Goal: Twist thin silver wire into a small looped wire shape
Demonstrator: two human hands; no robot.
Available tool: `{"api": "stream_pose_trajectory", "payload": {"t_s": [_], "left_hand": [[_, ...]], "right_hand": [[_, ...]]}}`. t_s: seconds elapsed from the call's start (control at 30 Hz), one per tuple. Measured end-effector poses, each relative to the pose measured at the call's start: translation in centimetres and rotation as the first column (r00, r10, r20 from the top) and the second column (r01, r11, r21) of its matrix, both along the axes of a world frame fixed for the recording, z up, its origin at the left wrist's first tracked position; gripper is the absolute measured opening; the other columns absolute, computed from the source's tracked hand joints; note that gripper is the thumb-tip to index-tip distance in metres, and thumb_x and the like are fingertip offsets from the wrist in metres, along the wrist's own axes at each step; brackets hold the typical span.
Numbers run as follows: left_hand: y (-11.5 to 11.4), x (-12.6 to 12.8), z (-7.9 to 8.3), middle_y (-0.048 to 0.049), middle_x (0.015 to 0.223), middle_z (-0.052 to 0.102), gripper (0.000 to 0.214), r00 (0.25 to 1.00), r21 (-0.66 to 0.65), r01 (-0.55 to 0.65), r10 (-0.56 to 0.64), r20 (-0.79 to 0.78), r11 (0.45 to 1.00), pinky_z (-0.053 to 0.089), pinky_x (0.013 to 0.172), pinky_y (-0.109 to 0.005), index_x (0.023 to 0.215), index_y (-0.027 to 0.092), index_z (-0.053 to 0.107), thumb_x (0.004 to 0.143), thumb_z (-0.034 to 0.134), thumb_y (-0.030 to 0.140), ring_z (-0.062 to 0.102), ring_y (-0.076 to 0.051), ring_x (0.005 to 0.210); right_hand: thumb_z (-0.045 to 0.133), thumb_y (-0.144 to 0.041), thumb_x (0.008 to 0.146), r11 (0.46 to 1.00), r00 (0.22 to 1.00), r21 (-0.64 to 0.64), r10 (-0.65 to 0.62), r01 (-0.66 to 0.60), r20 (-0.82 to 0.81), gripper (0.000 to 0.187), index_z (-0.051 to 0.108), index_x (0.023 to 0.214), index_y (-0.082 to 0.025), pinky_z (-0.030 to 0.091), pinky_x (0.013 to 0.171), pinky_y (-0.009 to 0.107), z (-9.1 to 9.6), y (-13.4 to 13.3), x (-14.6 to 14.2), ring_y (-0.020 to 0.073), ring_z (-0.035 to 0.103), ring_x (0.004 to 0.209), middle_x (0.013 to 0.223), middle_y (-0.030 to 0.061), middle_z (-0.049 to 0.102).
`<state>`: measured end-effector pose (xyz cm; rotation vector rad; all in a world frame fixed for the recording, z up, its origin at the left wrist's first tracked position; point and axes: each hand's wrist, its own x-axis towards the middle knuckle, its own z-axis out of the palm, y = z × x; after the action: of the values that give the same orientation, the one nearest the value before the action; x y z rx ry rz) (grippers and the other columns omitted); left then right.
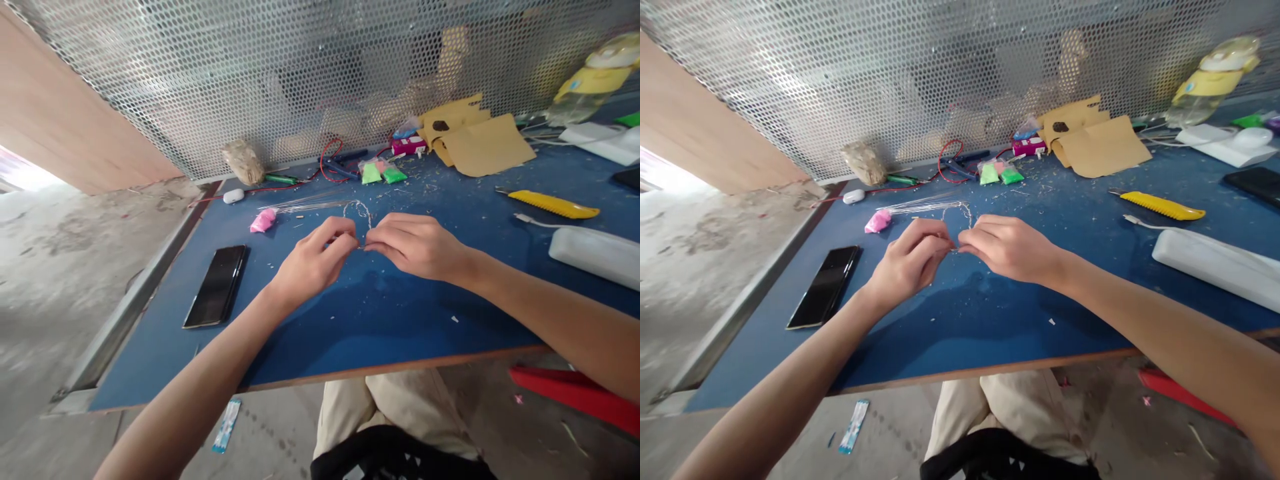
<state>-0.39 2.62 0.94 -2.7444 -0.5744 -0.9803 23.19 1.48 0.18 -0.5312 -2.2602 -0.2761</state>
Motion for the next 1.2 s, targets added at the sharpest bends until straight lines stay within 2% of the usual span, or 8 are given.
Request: {"api": "stream_pose_trajectory", "payload": {"t_s": [0.13, 0.3, 0.53, 0.8, 0.9, 1.0, 1.2], "left_hand": [[0.0, -0.2, 0.2, -0.0078, 0.108, 0.063, 0.015, 1.000, 0.013, 0.003, -0.003, -0.001, 1.000, 0.054, 0.080, -0.026, 0.103, 0.019, 0.056, 0.095, 0.052, 0.007, 0.062, -0.014, 0.092], [0.2, -0.6, 0.5, -0.0036, 0.109, 0.068, 0.014, 0.998, 0.054, -0.051, 0.053, -0.027, 0.997, 0.050, 0.073, -0.023, 0.104, 0.022, 0.059, 0.096, 0.055, 0.012, 0.065, -0.013, 0.090], [0.1, -0.6, 0.9, -0.0008, 0.108, 0.072, 0.009, 0.993, 0.140, -0.061, 0.075, -0.091, 0.988, 0.045, 0.071, -0.029, 0.102, 0.023, 0.062, 0.097, 0.060, 0.016, 0.063, -0.014, 0.083], [0.8, -1.0, 1.1, 0.0018, 0.106, 0.074, 0.006, 0.985, 0.200, -0.059, 0.090, -0.150, 0.978, 0.042, 0.071, -0.032, 0.094, 0.023, 0.065, 0.095, 0.063, 0.018, 0.061, -0.016, 0.084], [1.3, -1.6, 1.1, 0.0009, 0.103, 0.073, 0.006, 0.991, 0.168, -0.042, 0.063, -0.121, 0.985, 0.043, 0.071, -0.031, 0.097, 0.023, 0.066, 0.095, 0.065, 0.018, 0.060, -0.015, 0.080], [1.5, -1.7, 1.0, -0.0017, 0.101, 0.072, 0.008, 0.994, 0.070, 0.016, -0.008, -0.105, 0.997, 0.046, 0.073, -0.031, 0.102, 0.023, 0.065, 0.096, 0.063, 0.018, 0.060, -0.015, 0.081], [0.9, -0.9, 0.6, -0.0052, 0.100, 0.069, 0.010, 0.996, -0.058, 0.077, -0.079, -0.035, 0.995, 0.050, 0.080, -0.031, 0.105, 0.020, 0.064, 0.097, 0.060, 0.015, 0.062, -0.016, 0.088]], "right_hand": [[0.057, -0.022, 0.100, 0.998, 0.998, -0.057, 0.004, -0.007, -0.057, 0.008, 0.064, 0.099, -0.017, 0.056, 0.073, 0.032, 0.0, -0.2, -0.3, 0.0180, 0.068, 0.078, 0.085, 0.0064, 0.073], [0.062, -0.021, 0.098, 0.995, 0.993, -0.094, -0.029, 0.017, -0.118, 0.004, 0.065, 0.100, -0.020, 0.057, 0.077, 0.030, 0.2, -0.2, -0.1, 0.0162, 0.070, 0.082, 0.089, 0.0037, 0.075], [0.057, -0.017, 0.099, 0.999, 1.000, 0.043, -0.007, 0.007, -0.009, 0.009, 0.062, 0.106, -0.017, 0.057, 0.077, 0.032, 0.3, 0.1, 0.4, 0.0190, 0.070, 0.086, 0.092, 0.0068, 0.074], [0.043, -0.021, 0.105, 0.994, 0.976, -0.080, -0.053, 0.071, 0.210, 0.021, 0.061, 0.098, -0.013, 0.050, 0.071, 0.033, -0.2, 0.7, 0.2, 0.0197, 0.061, 0.078, 0.083, 0.0084, 0.066], [0.045, -0.018, 0.104, 0.991, 0.986, -0.109, -0.053, 0.071, 0.157, 0.017, 0.060, 0.098, -0.014, 0.050, 0.073, 0.032, 0.0, 0.7, 0.4, 0.0184, 0.060, 0.079, 0.083, 0.0067, 0.064], [0.050, -0.020, 0.103, 0.996, 0.997, -0.065, -0.049, 0.052, 0.059, 0.010, 0.060, 0.101, -0.017, 0.051, 0.077, 0.032, 0.6, 0.6, 0.6, 0.0175, 0.062, 0.081, 0.087, 0.0058, 0.068], [0.055, -0.019, 0.100, 0.997, 0.989, 0.069, -0.040, 0.030, 0.141, 0.009, 0.063, 0.103, -0.018, 0.051, 0.081, 0.033, 0.6, 0.6, 0.8, 0.0180, 0.065, 0.090, 0.098, 0.0057, 0.072]]}}
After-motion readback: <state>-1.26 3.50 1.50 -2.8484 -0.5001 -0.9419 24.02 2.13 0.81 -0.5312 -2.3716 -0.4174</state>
